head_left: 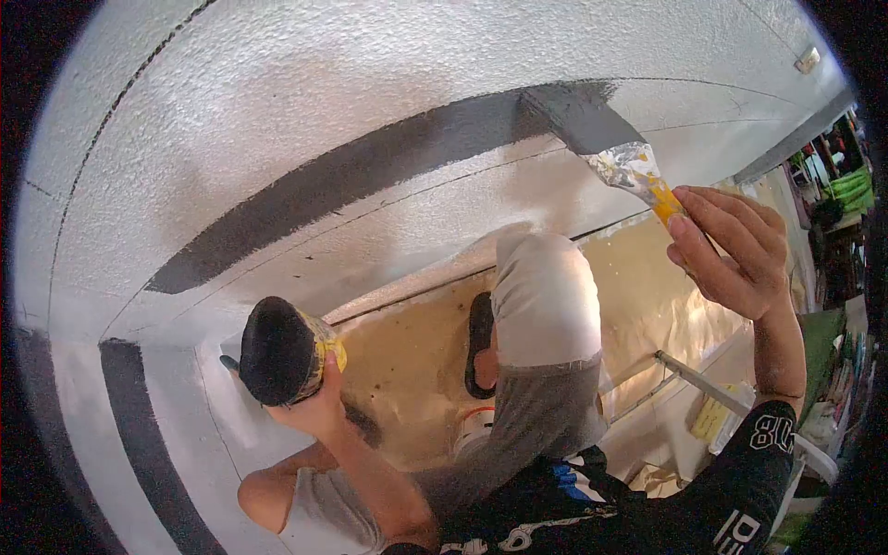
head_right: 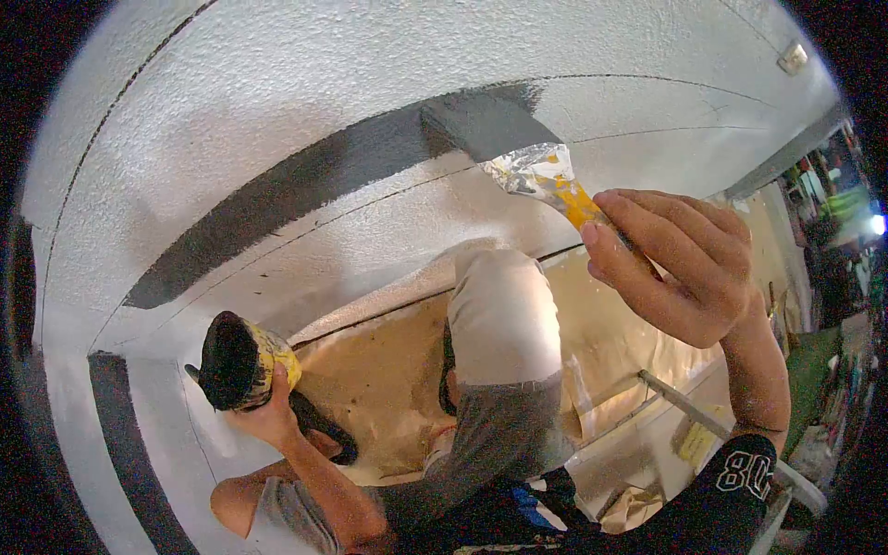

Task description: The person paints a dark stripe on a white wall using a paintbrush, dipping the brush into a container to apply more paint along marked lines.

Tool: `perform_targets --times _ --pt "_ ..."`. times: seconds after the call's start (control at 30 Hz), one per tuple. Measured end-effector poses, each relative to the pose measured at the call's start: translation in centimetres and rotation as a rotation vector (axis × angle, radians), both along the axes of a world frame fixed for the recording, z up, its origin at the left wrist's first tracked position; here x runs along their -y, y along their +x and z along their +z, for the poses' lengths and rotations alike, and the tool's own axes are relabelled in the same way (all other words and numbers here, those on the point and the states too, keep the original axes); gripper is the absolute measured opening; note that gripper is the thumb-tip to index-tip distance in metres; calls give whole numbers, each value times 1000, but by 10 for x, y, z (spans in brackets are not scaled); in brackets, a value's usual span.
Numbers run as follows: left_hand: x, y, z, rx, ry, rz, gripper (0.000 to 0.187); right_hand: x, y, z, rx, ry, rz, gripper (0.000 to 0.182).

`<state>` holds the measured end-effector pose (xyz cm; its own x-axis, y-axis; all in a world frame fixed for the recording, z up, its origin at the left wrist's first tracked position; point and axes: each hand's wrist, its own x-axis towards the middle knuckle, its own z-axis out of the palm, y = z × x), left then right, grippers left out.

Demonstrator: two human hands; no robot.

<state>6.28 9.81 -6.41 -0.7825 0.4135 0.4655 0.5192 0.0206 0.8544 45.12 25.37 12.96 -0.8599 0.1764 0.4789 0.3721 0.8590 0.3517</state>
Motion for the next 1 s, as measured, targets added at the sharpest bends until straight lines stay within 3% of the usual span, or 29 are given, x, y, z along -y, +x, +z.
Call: perform_targets --times 0.13,0.2,1.0 --pt "-2 6 2 76 19 -5 83 0 7 -1 7 4 -23 26" --pt "1 1 -3 -100 -24 -30 72 -3 11 -2 -5 31 3 27" --pt "-2 0 -1 -170 -36 -79 82 6 42 -6 -1 44 -155 31"
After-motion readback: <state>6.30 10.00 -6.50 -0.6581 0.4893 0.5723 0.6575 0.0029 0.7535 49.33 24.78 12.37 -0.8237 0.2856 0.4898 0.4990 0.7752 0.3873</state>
